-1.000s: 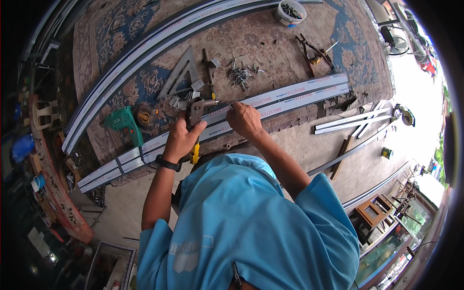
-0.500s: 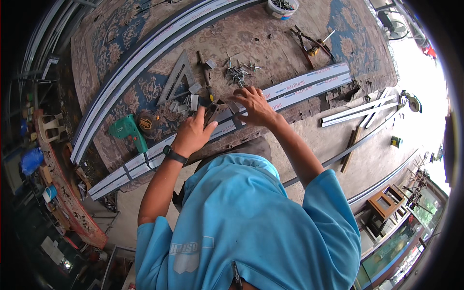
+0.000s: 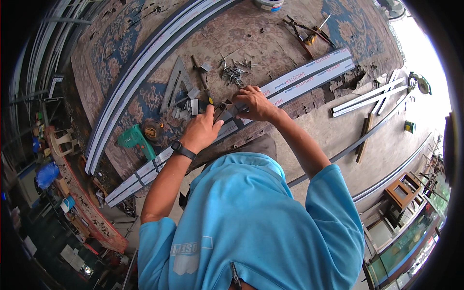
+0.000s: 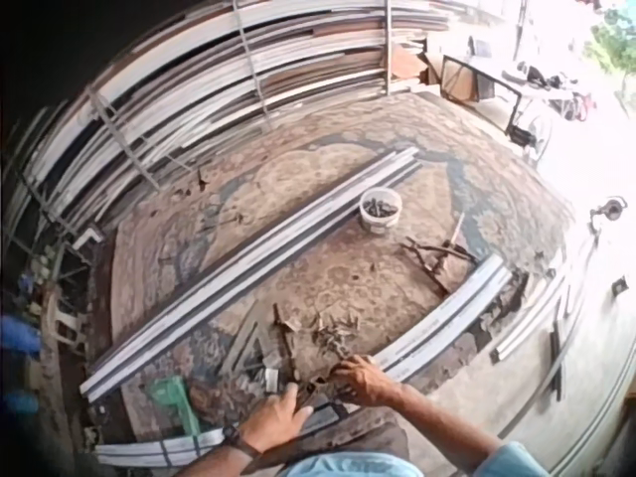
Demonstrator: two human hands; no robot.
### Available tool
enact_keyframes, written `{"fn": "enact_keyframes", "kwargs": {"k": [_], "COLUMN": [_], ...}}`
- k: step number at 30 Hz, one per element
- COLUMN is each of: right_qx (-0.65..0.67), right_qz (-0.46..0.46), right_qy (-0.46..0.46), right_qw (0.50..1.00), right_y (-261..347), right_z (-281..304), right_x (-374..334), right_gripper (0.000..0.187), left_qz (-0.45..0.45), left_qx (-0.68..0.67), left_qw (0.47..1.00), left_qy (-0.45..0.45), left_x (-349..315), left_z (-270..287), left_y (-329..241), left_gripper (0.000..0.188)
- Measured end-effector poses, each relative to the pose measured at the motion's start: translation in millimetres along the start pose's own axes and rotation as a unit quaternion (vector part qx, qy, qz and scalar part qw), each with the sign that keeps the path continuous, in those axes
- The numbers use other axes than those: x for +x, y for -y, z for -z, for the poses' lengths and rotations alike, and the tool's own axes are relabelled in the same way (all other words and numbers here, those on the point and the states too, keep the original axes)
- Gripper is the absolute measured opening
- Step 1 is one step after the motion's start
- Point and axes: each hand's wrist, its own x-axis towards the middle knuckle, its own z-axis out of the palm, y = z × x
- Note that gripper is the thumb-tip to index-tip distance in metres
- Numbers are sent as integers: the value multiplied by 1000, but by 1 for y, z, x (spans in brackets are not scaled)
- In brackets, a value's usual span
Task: The person is assembling aluminum frame components using a drill, rivets, and hand tools.
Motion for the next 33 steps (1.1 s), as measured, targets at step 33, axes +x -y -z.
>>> {"fn": "enact_keyframes", "kwargs": {"k": [33], "right_qx": [741], "right_qz": [-374], "right_qy": [-186], "right_qw": [525], "right_y": [110], "right_z": [-106], "right_x": [26], "right_gripper": [61], "left_qz": [-86], "left_qx": [243], "left_qw": [966], "left_qy": [27], "left_x": [9], "left_z": [-8], "left_y": [-2], "left_gripper": [43]}}
